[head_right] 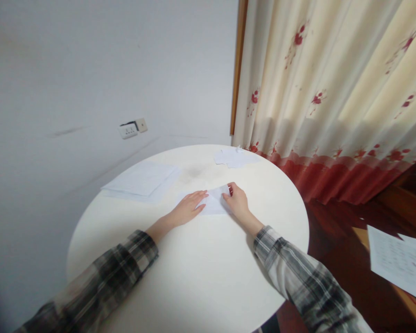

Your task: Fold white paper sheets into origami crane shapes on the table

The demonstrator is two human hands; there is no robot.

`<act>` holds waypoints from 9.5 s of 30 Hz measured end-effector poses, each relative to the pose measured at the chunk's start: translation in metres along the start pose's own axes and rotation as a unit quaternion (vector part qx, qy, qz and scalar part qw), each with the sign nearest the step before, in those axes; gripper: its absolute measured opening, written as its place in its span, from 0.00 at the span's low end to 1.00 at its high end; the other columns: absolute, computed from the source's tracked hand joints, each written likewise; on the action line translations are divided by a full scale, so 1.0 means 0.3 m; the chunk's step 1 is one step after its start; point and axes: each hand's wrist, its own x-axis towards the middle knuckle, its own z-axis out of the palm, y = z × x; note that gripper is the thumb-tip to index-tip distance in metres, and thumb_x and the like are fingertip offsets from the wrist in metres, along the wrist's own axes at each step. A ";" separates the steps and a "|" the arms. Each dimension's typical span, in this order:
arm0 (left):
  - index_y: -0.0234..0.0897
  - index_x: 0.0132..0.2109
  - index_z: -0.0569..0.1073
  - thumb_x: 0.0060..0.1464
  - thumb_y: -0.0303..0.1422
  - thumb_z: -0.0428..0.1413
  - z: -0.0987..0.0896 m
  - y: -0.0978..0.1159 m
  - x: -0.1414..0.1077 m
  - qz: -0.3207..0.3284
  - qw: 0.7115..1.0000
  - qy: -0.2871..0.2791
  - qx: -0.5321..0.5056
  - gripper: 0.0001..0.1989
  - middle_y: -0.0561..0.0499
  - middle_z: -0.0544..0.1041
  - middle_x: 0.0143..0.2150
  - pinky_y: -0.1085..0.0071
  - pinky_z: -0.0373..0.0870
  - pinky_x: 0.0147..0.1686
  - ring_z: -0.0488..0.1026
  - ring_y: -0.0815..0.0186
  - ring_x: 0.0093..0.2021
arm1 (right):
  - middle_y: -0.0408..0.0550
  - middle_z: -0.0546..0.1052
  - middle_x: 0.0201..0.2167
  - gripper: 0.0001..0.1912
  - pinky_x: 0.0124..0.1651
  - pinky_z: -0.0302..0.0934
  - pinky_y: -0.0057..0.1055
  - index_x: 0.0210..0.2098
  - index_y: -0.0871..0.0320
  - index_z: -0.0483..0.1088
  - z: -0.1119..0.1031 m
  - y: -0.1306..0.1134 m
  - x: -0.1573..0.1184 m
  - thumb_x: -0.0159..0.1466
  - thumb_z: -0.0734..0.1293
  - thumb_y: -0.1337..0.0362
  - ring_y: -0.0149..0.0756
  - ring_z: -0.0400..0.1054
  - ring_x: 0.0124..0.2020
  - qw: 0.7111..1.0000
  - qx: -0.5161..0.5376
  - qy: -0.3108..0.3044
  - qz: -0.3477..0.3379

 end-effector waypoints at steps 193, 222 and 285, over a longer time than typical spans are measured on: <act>0.38 0.61 0.54 0.44 0.60 0.45 -0.033 0.034 -0.015 0.001 0.998 -0.063 0.017 0.43 0.42 0.50 0.65 0.57 0.38 0.60 0.45 0.55 0.64 | 0.49 0.76 0.34 0.17 0.38 0.57 0.29 0.35 0.61 0.72 -0.039 0.012 0.010 0.53 0.67 0.53 0.32 0.67 0.33 0.899 0.327 -0.290 0.026; 0.32 0.42 0.70 0.49 0.38 0.54 -0.052 0.111 0.015 -0.271 0.690 0.196 -0.642 0.16 0.45 0.78 0.38 0.63 0.70 0.42 0.74 0.57 0.40 | 0.50 0.76 0.33 0.17 0.41 0.59 0.33 0.30 0.59 0.71 -0.042 0.003 0.024 0.51 0.68 0.51 0.33 0.69 0.31 0.877 0.424 -0.183 0.134; 0.43 0.52 0.62 0.59 0.34 0.44 -0.016 0.112 -0.021 -0.098 0.992 0.049 -0.058 0.14 0.50 0.73 0.48 0.71 0.64 0.45 0.71 0.65 0.46 | 0.44 0.73 0.24 0.11 0.30 0.56 0.26 0.28 0.59 0.69 -0.037 0.010 0.028 0.56 0.63 0.57 0.29 0.63 0.26 0.975 0.111 -0.188 -0.039</act>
